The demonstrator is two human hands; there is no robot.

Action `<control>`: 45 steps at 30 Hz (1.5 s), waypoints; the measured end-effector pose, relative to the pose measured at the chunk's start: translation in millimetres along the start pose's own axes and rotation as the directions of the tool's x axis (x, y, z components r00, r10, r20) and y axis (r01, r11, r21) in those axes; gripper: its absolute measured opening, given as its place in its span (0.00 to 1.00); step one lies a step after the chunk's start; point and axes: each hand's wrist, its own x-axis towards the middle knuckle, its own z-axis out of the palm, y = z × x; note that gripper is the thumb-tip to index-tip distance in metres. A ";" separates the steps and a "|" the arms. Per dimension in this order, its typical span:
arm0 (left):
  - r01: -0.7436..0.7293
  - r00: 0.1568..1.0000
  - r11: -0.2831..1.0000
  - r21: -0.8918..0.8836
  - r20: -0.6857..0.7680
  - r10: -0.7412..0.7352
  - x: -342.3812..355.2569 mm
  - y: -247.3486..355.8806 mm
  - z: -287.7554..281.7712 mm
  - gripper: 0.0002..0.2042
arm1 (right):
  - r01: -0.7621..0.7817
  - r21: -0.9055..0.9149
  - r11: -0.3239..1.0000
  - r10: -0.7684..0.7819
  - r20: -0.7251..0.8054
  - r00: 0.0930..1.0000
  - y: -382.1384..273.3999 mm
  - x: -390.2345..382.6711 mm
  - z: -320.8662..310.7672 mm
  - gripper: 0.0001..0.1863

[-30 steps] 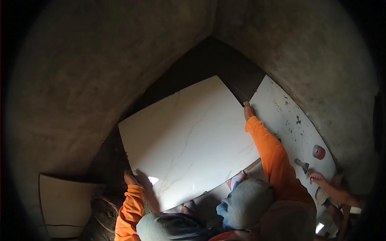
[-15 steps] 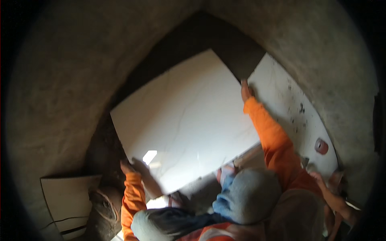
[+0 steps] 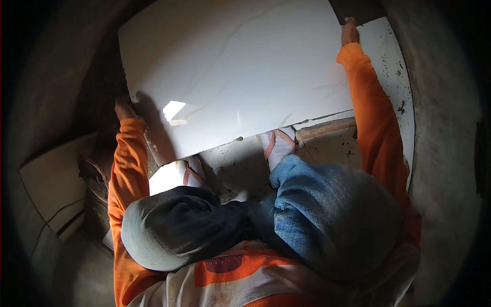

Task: The person applies adhesive to the back of a tile using a trowel, then lifts and places the tile onto the floor next to other laid tiles.

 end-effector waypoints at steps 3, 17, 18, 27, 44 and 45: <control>0.021 1.000 1.000 -0.001 0.002 -0.021 4.6 -6.1 -10.1 0.09 | 0.042 -0.009 0.999 -0.042 0.004 0.999 3.5 -1.2 6.2 0.42; 0.124 0.983 0.982 0.142 -0.150 -0.102 14.7 -21.4 1.6 0.18 | 0.109 -0.033 0.993 -0.109 0.011 0.994 0.9 3.3 10.2 0.41; 0.137 0.984 0.939 0.316 -0.154 -0.092 19.2 -24.4 6.3 0.20 | 0.113 -0.035 0.993 -0.113 0.004 0.994 -1.5 5.7 5.6 0.41; -0.366 0.927 0.332 0.869 0.370 0.055 154.7 -85.5 -60.4 0.23 | 0.155 -0.050 0.987 -0.154 0.024 0.988 -8.4 -3.9 13.1 0.41; 0.025 0.968 0.775 0.632 0.179 -0.177 122.3 -53.4 -37.7 0.21 | 0.196 -0.067 0.978 -0.194 0.035 0.980 -3.5 -13.8 21.3 0.41; 0.051 0.965 0.790 0.611 0.173 -0.196 126.0 -53.7 -36.6 0.21 | 0.198 -0.069 0.978 -0.196 0.032 0.980 -2.8 -14.6 21.5 0.41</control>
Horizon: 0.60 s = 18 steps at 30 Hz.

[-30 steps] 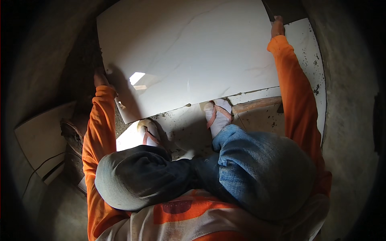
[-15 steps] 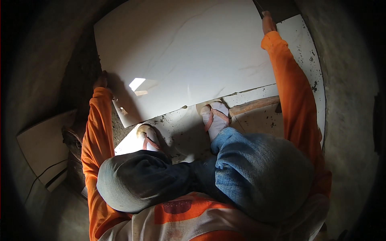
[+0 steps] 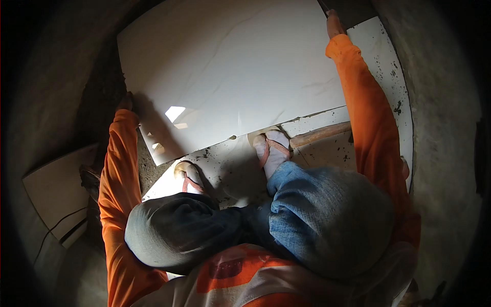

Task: The person applies adhesive to the back of a tile using a trowel, then lifts and places the tile onto the floor next to other laid tiles.

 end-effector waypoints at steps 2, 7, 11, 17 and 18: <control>0.067 0.997 0.993 -0.094 0.032 -0.064 9.7 -2.3 2.1 0.21 | 0.005 -0.009 1.000 -0.005 -0.004 1.000 2.2 0.7 -1.3 0.41; 0.308 0.952 0.802 -0.512 0.171 -0.256 46.5 -8.8 -38.7 0.21 | 0.038 -0.037 0.999 -0.037 0.023 0.999 -13.1 -3.6 -2.2 0.40; 0.268 0.949 0.914 -0.305 0.246 -0.197 29.0 -5.7 36.3 0.22 | 0.032 -0.224 0.974 -0.018 0.064 0.998 -11.1 -15.2 -32.9 0.38; 0.078 0.997 0.981 0.178 0.009 -0.081 97.0 -58.7 -60.3 0.26 | 0.247 -0.199 0.948 -0.164 0.358 0.919 -30.2 -14.2 -82.1 0.25; -0.017 0.999 0.870 0.493 -0.020 0.031 104.5 -45.9 -69.7 0.27 | 0.261 -0.178 0.949 -0.208 0.270 0.940 -26.0 5.9 -101.6 0.21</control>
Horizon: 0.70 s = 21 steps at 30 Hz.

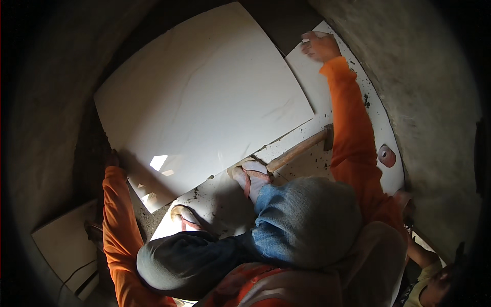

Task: The person applies adhesive to the back of a tile using a trowel, then lifts and places the tile onto the floor next to other laid tiles.

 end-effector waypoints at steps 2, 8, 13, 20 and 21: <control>-0.146 0.980 0.839 0.524 -0.042 0.196 15.0 15.6 54.1 0.31 | -0.087 0.037 0.995 0.086 0.044 0.995 50.0 39.4 -31.9 0.16; -0.139 0.970 0.910 0.391 -0.132 0.204 -20.7 4.5 45.7 0.28 | -0.338 0.186 0.922 0.228 0.443 0.867 48.5 50.3 29.6 0.17; -0.139 0.982 0.987 0.080 -0.116 0.148 -99.8 63.2 51.3 0.24 | -0.309 0.316 0.897 0.212 0.305 0.928 79.4 75.5 53.4 0.20; 0.018 0.996 0.961 -0.276 -0.082 -0.042 -240.1 148.1 14.1 0.20 | -0.125 -0.065 0.990 0.121 -0.064 0.991 42.3 49.0 56.0 0.26; -0.011 0.989 0.925 -0.380 -0.140 -0.045 -233.6 136.3 18.6 0.21 | -0.089 0.011 0.996 0.089 -0.097 0.991 36.9 55.7 55.5 0.25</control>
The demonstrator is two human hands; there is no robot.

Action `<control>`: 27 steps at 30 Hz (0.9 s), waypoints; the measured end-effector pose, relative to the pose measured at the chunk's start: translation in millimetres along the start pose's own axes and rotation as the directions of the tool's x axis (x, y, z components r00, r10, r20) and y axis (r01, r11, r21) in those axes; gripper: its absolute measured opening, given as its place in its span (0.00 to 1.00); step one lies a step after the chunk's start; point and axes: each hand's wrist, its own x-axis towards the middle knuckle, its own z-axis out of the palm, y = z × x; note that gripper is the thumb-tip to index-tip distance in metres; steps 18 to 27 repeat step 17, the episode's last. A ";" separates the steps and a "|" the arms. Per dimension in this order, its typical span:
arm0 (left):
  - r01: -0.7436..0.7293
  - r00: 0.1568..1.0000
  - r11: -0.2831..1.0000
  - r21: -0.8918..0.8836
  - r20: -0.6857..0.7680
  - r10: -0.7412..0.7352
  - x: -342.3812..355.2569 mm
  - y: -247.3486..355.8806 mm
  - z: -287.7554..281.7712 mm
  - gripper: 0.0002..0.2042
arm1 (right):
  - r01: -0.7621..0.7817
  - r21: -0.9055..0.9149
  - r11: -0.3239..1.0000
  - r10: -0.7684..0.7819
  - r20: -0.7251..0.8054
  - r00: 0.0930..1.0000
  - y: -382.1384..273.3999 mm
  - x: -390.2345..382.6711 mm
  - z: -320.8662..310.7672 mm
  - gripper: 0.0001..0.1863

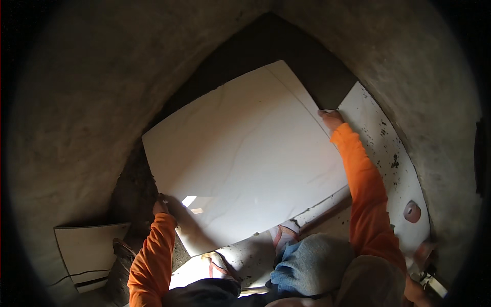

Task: The person applies adhesive to the back of a tile using a trowel, then lifts and places the tile onto the floor next to other laid tiles.

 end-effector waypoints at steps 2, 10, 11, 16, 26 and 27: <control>-0.051 0.994 0.977 -0.209 -0.103 0.030 6.3 -13.3 5.9 0.22 | 0.032 0.077 0.997 -0.031 -0.022 0.999 -0.1 19.8 -1.7 0.24; -0.016 0.986 0.908 -0.418 -0.156 -0.055 -12.6 5.0 35.4 0.25 | 0.235 -0.119 0.965 -0.231 0.050 0.972 -107.1 84.1 -16.8 0.25; -0.019 0.993 0.941 -0.337 -0.114 -0.021 -29.3 27.1 38.7 0.25 | 0.228 -0.120 0.966 -0.225 0.039 0.974 -112.0 101.1 -20.1 0.25; 0.107 0.984 0.894 -0.435 -0.080 -0.157 -76.5 96.0 26.8 0.26 | 0.060 -0.185 0.981 -0.084 -0.122 0.989 -169.4 130.8 -27.5 0.30; 0.158 0.966 0.890 -0.429 -0.121 -0.230 -83.6 104.4 29.3 0.25 | 0.082 -0.200 0.976 -0.107 -0.116 0.988 -185.7 130.4 -28.5 0.30; 0.158 0.966 0.890 -0.429 -0.121 -0.230 -83.6 104.4 29.3 0.25 | 0.082 -0.200 0.976 -0.107 -0.116 0.988 -185.7 130.4 -28.5 0.30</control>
